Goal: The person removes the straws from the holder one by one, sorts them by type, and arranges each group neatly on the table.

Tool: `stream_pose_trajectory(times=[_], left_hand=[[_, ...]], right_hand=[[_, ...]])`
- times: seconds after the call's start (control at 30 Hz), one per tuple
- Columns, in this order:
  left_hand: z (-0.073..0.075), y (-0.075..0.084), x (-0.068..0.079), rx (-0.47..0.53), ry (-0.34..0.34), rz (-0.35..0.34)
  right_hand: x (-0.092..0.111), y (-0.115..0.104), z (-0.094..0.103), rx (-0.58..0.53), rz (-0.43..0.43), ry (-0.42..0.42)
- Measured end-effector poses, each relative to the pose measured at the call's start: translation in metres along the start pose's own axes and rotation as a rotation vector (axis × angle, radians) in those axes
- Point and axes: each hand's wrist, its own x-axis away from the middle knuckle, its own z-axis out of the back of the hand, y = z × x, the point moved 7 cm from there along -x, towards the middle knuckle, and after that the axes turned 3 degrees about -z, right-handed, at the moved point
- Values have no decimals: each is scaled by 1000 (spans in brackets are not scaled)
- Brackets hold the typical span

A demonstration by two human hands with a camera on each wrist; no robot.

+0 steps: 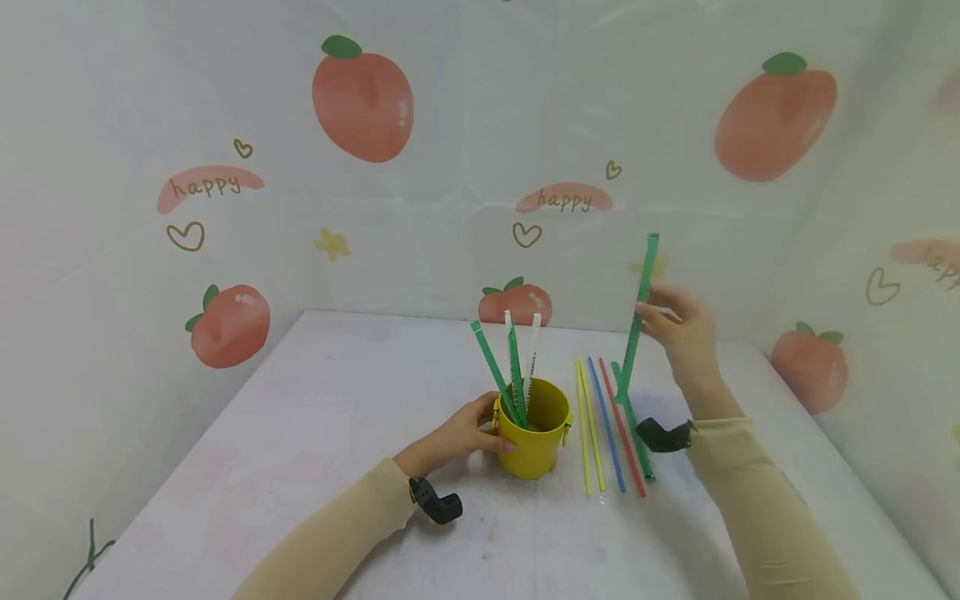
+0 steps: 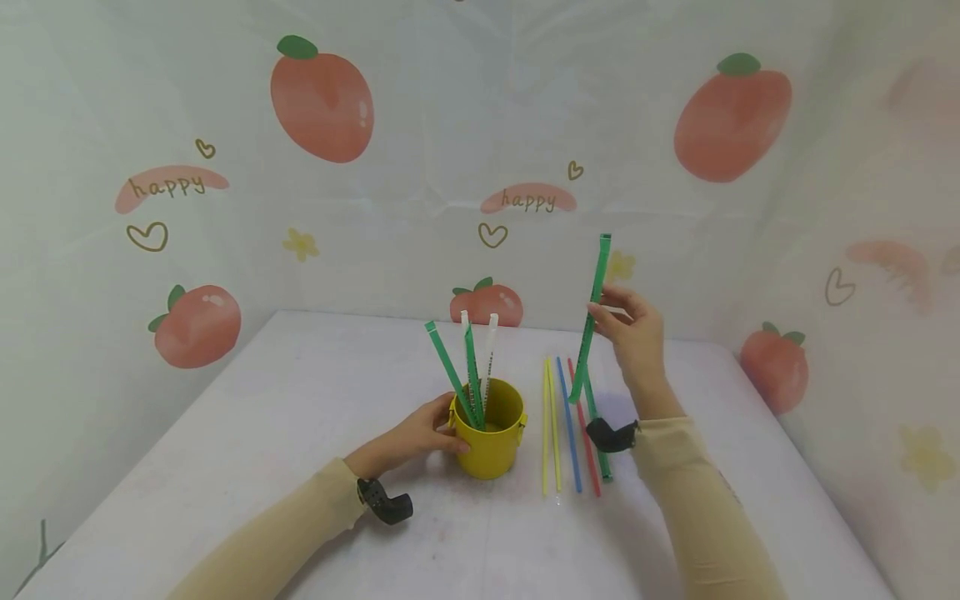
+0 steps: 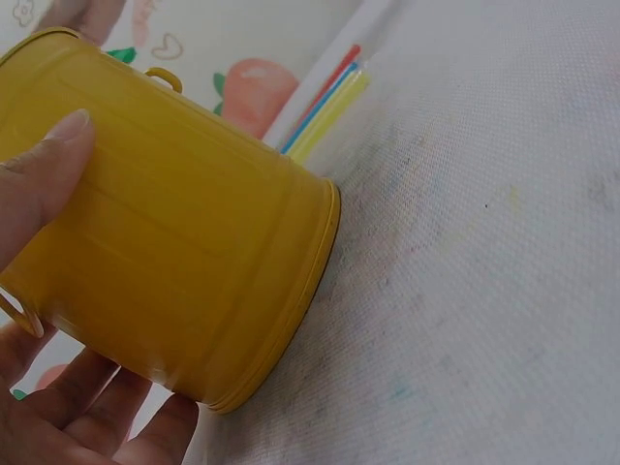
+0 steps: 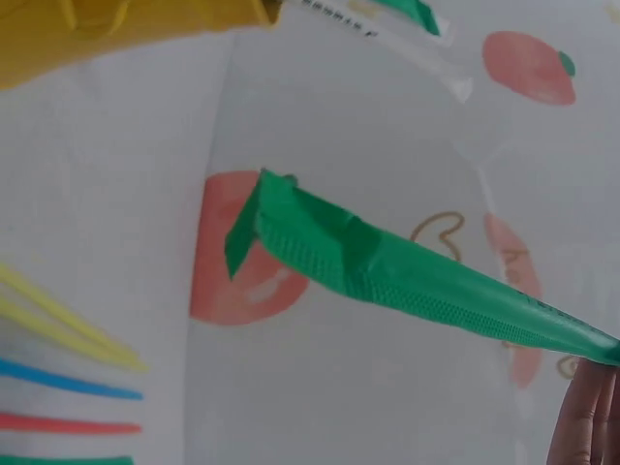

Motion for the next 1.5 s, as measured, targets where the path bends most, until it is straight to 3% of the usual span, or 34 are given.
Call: stream_pose_trajectory(times=[0.6,0.7,0.87,0.93,1.5], left_hand=[[0,0,0,-7,1,8],[0,-1,0,-4,1,9],[0,-1,0,-2,2,4],[-1,-1,0,-2,4,3],[0,-1,-1,-9,1,-4]], right_hand=[[3,44,47,131,-106,6],[4,51,54,192,-142,15],[7,62,63,397,-168,13],[8,67,66,453,-181,4],[18,110,74,609,-413,-152]])
